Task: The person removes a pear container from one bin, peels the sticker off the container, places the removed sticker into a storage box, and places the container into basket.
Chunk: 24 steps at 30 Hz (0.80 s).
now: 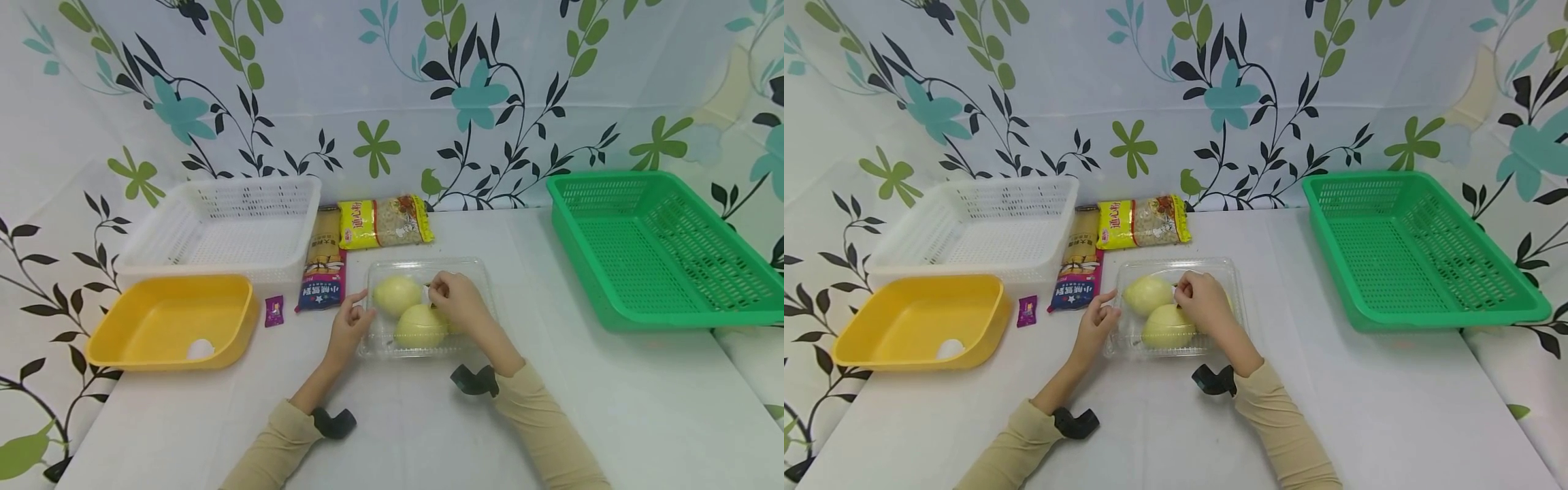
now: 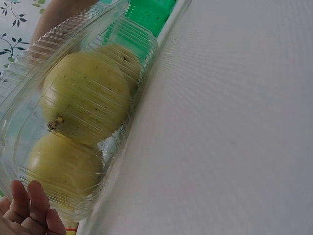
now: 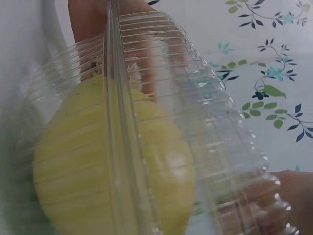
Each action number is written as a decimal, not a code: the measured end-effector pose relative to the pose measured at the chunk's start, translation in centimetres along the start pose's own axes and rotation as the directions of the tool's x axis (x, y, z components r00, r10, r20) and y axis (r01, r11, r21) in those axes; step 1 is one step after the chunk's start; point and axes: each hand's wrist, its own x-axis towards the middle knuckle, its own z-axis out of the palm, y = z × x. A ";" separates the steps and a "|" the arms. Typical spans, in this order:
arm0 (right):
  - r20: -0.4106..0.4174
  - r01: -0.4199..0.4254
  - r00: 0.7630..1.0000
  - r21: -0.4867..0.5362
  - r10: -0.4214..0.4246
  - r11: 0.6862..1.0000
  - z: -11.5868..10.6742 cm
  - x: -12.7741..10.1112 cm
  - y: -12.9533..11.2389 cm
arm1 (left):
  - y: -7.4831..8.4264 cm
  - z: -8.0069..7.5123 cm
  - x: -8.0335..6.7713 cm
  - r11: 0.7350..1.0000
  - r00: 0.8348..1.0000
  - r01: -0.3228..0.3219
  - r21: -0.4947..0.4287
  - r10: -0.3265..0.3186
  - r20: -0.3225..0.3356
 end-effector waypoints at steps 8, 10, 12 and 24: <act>-0.049 -0.036 0.998 0.029 0.037 0.999 -0.4 -0.2 -0.5 | 0.0 0.0 0.0 1.000 1.000 -0.003 0.019 0.003 0.001; -0.068 -0.042 0.997 0.021 0.043 0.999 -0.5 -0.2 -0.6 | 0.0 0.0 0.0 1.000 1.000 -0.003 0.015 0.003 0.001; -0.076 -0.046 0.996 0.016 0.047 0.999 -0.7 -0.2 -0.7 | 0.0 0.0 0.0 1.000 1.000 -0.002 0.012 0.002 0.001; -0.041 -0.102 0.994 -0.006 0.101 0.995 -1.3 -0.3 -0.3 | 0.0 0.0 0.0 1.000 1.000 0.010 0.007 -0.010 0.002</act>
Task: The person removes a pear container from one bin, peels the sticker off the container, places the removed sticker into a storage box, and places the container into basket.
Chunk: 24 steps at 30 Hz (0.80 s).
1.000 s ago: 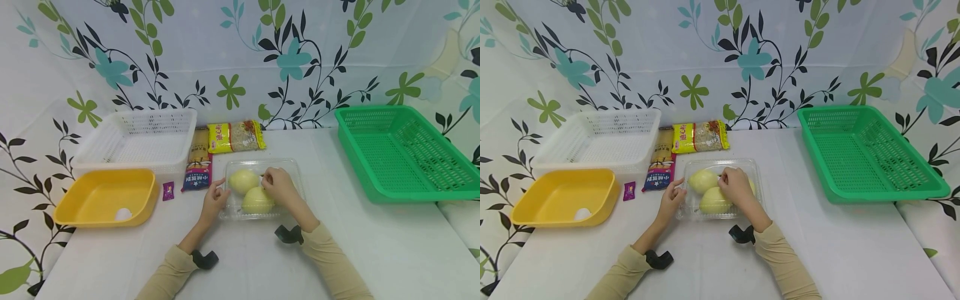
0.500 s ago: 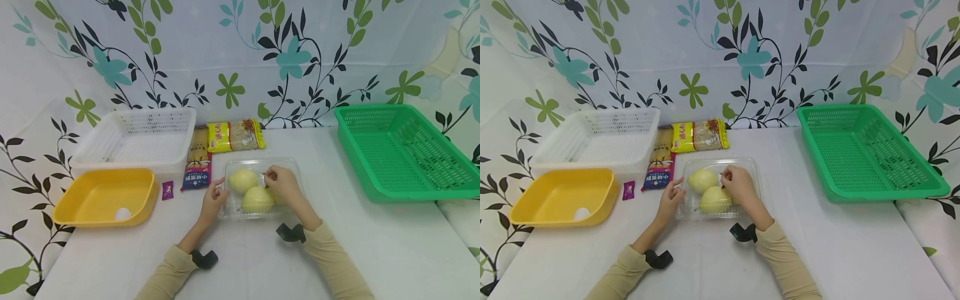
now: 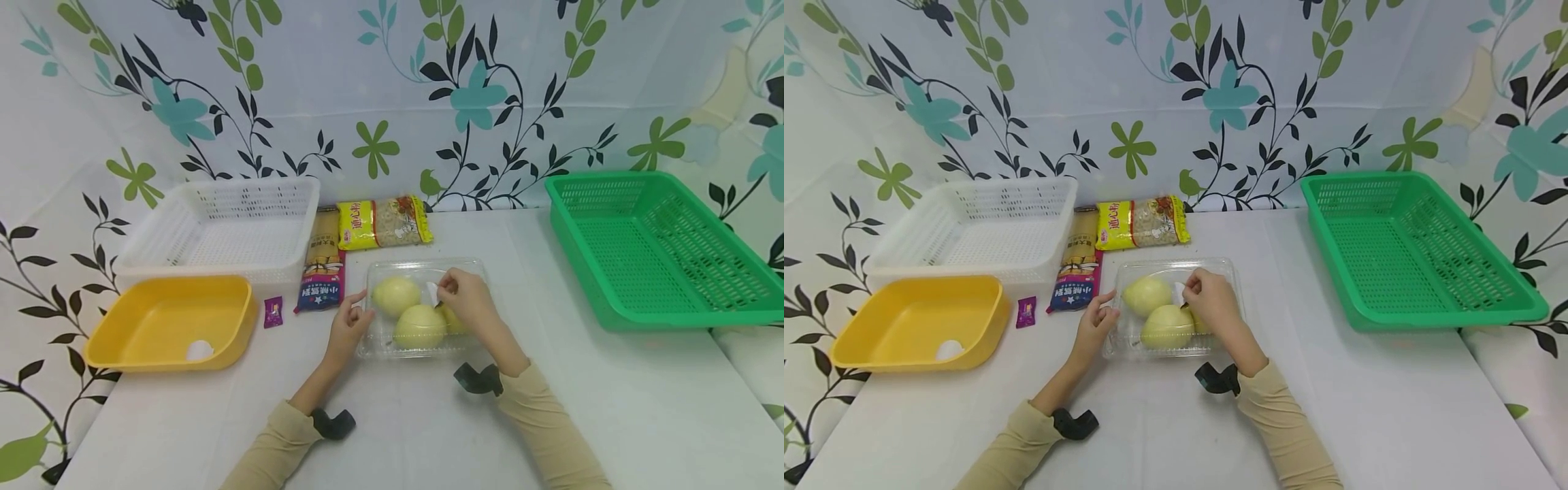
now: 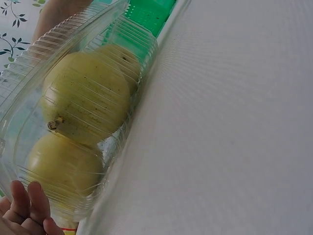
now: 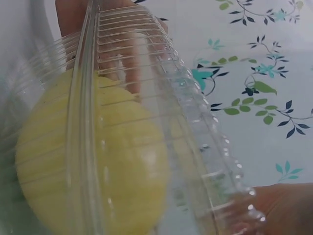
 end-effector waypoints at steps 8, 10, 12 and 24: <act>0.018 -0.013 1.000 -0.008 0.013 1.000 -0.4 0.0 0.1 | 0.1 0.0 -0.1 1.000 1.000 -0.006 0.011 0.006 -0.002; 0.019 -0.017 1.000 -0.016 0.017 1.000 -0.5 0.0 0.1 | 0.1 0.0 -0.1 1.000 1.000 -0.011 0.017 0.011 -0.001; 0.015 -0.023 1.000 -0.027 0.023 0.999 -0.7 0.0 0.0 | 0.1 0.0 -0.1 1.000 1.000 -0.012 0.018 0.012 -0.002; 0.016 -0.055 0.998 -0.073 0.056 0.996 -1.1 -0.1 0.0 | 0.1 0.2 -0.2 0.999 1.000 -0.003 0.048 0.003 -0.012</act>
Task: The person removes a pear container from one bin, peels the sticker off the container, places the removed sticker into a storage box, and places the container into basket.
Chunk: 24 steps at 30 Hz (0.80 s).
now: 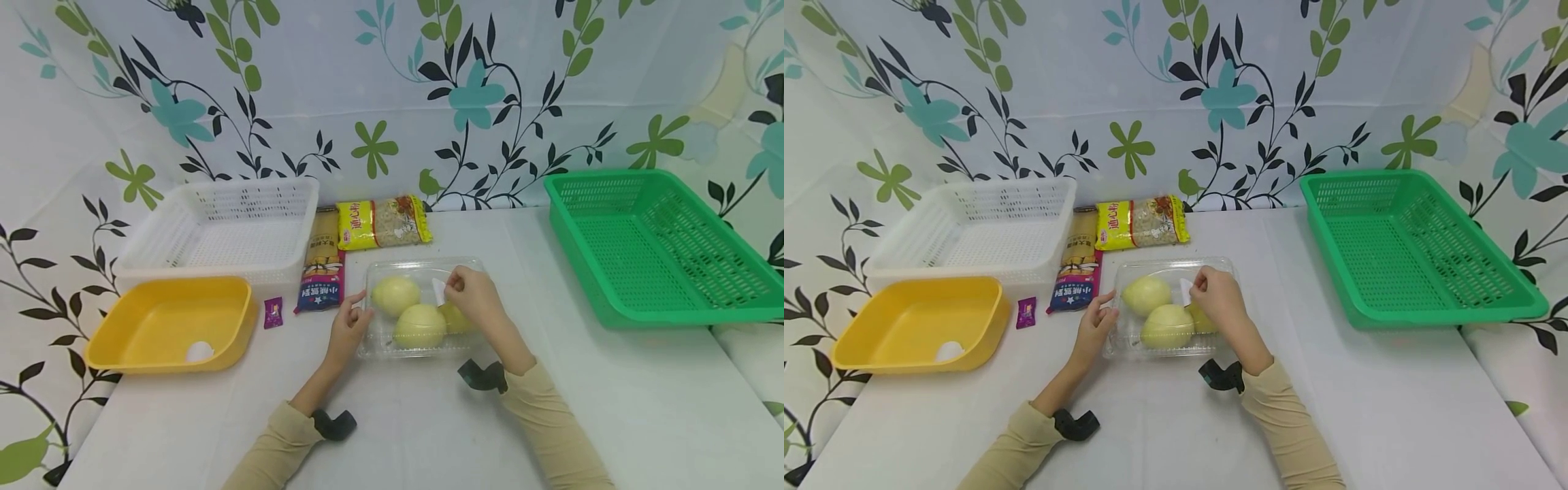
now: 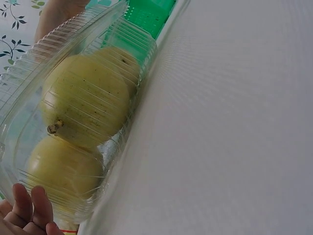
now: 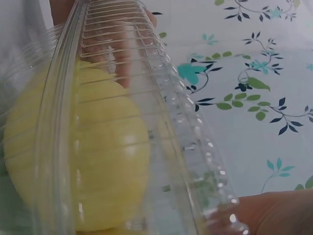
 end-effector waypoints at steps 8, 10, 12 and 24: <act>0.013 -0.005 1.000 -0.044 0.005 0.999 -0.7 0.1 0.3 | -0.2 0.0 0.0 1.000 1.000 -0.020 0.022 0.020 -0.005; 0.011 -0.003 1.000 -0.036 0.003 0.999 -0.9 0.1 0.5 | -0.2 0.0 0.1 0.999 1.000 -0.022 0.032 0.022 -0.008; 0.006 0.008 1.000 -0.028 -0.007 1.000 -1.0 0.1 0.6 | -0.2 0.0 0.1 0.999 1.000 -0.024 0.036 0.024 -0.007; 0.029 0.005 1.000 0.025 -0.005 1.000 -1.4 0.0 1.1 | 0.0 0.1 -0.1 0.998 0.999 -0.044 0.043 0.045 -0.014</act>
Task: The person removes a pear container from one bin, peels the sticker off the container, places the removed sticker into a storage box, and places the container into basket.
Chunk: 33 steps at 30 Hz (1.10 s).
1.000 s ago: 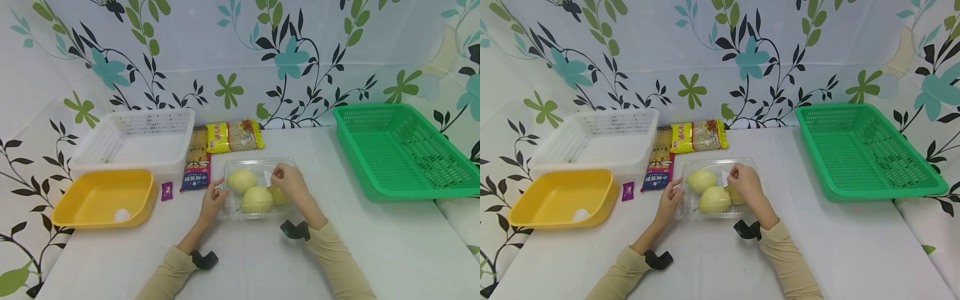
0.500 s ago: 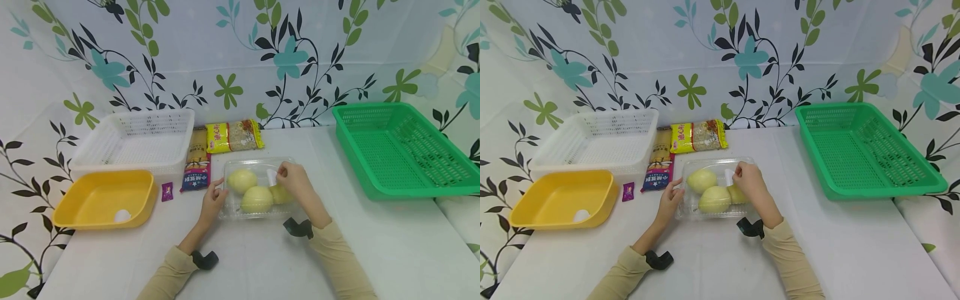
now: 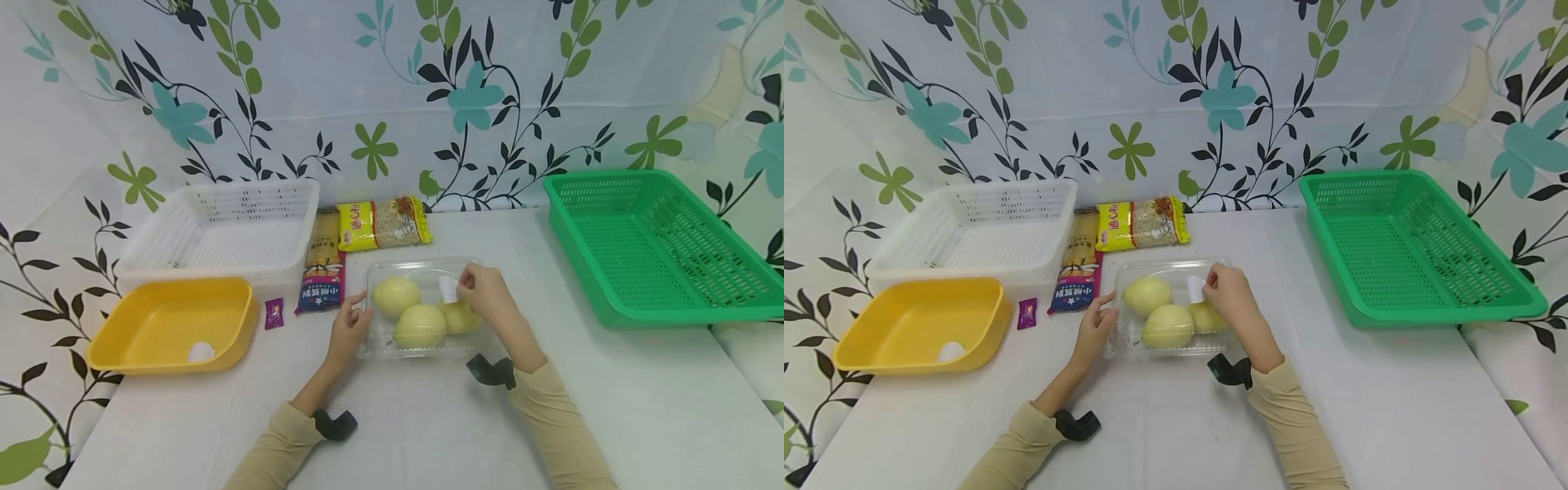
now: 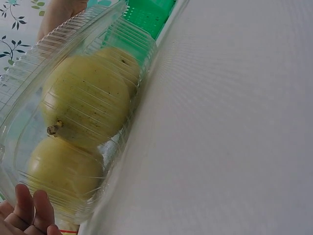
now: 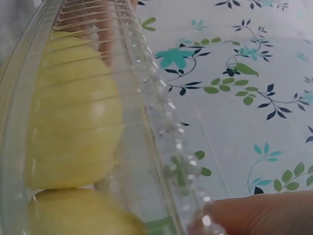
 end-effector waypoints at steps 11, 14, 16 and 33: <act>-0.002 -0.023 1.000 0.015 0.023 1.000 -0.2 0.1 0.0 | -0.1 0.0 0.0 1.000 1.000 0.011 0.015 -0.011 -0.009; 0.008 -0.035 0.999 0.023 0.035 0.999 -0.4 0.1 0.1 | -0.1 0.0 0.0 1.000 1.000 0.016 0.017 -0.016 -0.010; 0.010 -0.039 0.999 0.030 0.039 0.999 -0.5 0.0 0.0 | 0.0 0.0 0.0 1.000 1.000 0.016 0.022 -0.016 -0.009; -0.019 -0.020 1.000 0.033 0.021 0.999 -1.1 -0.1 0.1 | 0.1 -0.1 0.1 0.999 0.999 0.040 -0.008 -0.040 0.013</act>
